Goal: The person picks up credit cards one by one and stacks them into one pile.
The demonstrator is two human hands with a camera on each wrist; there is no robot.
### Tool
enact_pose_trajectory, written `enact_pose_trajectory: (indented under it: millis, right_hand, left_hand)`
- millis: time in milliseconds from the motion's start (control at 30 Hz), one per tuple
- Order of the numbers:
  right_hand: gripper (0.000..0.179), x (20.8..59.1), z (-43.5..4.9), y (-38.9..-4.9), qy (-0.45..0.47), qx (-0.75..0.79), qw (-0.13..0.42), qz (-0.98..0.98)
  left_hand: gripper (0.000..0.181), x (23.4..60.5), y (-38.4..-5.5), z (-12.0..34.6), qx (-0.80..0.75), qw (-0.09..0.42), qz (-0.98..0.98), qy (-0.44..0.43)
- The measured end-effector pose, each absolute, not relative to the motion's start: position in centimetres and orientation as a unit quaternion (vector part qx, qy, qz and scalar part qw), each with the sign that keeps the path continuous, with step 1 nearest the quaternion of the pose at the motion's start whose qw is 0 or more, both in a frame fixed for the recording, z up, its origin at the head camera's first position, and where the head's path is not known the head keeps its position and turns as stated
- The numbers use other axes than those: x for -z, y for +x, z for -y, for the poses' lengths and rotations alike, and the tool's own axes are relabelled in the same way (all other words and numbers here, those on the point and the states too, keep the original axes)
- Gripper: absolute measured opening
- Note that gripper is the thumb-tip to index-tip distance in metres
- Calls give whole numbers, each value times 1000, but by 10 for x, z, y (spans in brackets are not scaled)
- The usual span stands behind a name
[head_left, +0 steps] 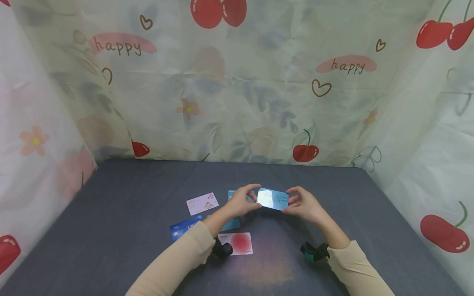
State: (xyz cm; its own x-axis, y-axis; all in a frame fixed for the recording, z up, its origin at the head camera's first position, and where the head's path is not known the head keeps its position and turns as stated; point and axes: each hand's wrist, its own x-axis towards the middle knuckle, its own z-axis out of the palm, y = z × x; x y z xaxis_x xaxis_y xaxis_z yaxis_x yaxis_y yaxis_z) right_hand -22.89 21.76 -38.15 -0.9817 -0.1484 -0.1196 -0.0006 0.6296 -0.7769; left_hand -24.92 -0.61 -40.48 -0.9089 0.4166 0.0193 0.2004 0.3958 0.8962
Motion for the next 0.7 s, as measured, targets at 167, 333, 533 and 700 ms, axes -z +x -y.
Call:
enact_pose_trajectory:
  millis: [167, 333, 533, 700]
  right_hand:
    - [59, 381, -216, -228, -47, 434, 87, -896]
    - [59, 380, -214, -226, -50, 434, 86, -896]
    - [58, 379, -213, -224, -59, 434, 86, -895]
    - [57, 381, -211, -224, -56, 431, 87, -896]
  left_hand:
    - [59, 404, -248, 9, -520, 107, -827, 188]
    - [58, 404, -246, 12, -515, 103, -830, 189]
    - [56, 404, -244, 17, -509, 102, -832, 196]
    - [55, 404, -242, 20, -517, 113, -826, 195]
